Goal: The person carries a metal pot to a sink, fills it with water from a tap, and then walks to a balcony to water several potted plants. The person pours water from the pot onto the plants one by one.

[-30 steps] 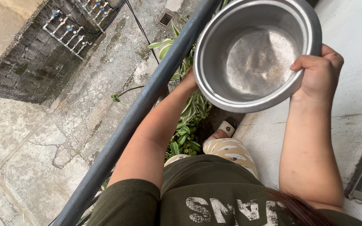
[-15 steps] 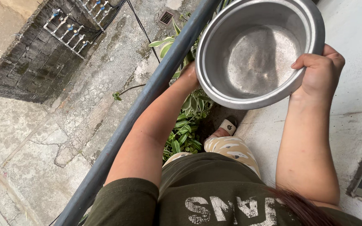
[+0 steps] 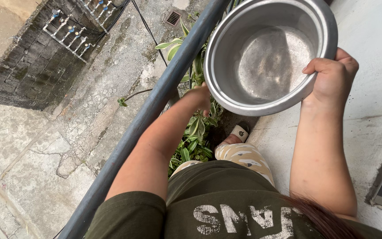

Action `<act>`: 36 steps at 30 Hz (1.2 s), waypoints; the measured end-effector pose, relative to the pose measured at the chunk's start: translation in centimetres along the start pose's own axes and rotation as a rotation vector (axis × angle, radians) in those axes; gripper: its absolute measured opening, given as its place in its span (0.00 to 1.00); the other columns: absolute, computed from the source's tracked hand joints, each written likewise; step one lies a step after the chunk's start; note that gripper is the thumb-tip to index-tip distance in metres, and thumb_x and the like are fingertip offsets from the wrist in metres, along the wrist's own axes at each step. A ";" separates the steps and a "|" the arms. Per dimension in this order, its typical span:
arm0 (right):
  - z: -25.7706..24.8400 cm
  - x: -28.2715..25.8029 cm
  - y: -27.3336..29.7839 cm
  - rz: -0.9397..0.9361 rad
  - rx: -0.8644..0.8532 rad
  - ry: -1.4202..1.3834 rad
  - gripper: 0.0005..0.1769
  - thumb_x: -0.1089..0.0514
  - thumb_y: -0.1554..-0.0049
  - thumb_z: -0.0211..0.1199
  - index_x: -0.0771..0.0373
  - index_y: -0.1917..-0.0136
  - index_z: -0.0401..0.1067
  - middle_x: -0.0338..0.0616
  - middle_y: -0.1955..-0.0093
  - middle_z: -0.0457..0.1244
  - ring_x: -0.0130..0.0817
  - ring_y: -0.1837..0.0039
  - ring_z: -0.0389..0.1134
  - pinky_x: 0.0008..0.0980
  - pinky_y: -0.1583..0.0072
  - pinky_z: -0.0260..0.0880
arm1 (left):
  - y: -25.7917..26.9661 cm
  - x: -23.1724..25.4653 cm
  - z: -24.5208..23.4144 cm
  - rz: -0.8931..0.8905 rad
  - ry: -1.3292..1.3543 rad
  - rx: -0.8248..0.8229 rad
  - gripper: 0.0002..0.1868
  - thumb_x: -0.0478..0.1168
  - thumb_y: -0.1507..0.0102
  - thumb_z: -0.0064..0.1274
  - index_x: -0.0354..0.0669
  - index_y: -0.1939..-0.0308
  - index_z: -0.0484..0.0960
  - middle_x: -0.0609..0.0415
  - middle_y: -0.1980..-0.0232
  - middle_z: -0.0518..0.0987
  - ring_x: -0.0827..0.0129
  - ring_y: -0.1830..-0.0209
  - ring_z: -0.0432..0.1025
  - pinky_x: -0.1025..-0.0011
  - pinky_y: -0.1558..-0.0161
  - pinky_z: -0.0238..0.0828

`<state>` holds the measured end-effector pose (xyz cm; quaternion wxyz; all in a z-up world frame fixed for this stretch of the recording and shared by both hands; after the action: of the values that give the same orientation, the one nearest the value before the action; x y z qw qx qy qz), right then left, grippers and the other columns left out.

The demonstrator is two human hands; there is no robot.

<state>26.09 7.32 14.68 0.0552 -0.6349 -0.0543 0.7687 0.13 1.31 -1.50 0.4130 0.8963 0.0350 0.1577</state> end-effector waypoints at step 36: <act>-0.5 1.2 1.4 0.034 0.105 0.036 0.08 0.75 0.63 0.53 0.64 0.71 0.62 0.47 0.66 0.60 0.37 0.64 0.60 0.28 0.54 0.64 | -8.5 2.5 -1.5 0.725 1.448 0.233 0.17 0.42 0.34 0.53 0.30 0.51 0.83 0.40 0.54 0.84 0.63 0.64 0.79 0.71 0.60 0.76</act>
<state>26.37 6.09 13.19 0.0764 -0.6455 -0.0019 0.7599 2.62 8.48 -6.27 0.1154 0.5652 0.0172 0.8167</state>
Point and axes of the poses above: each hand's wrist, its own y-axis away from the middle knuckle, its own z-axis out of the palm, x = y × z, the point moved 2 cm from there along -y, towards the middle knuckle
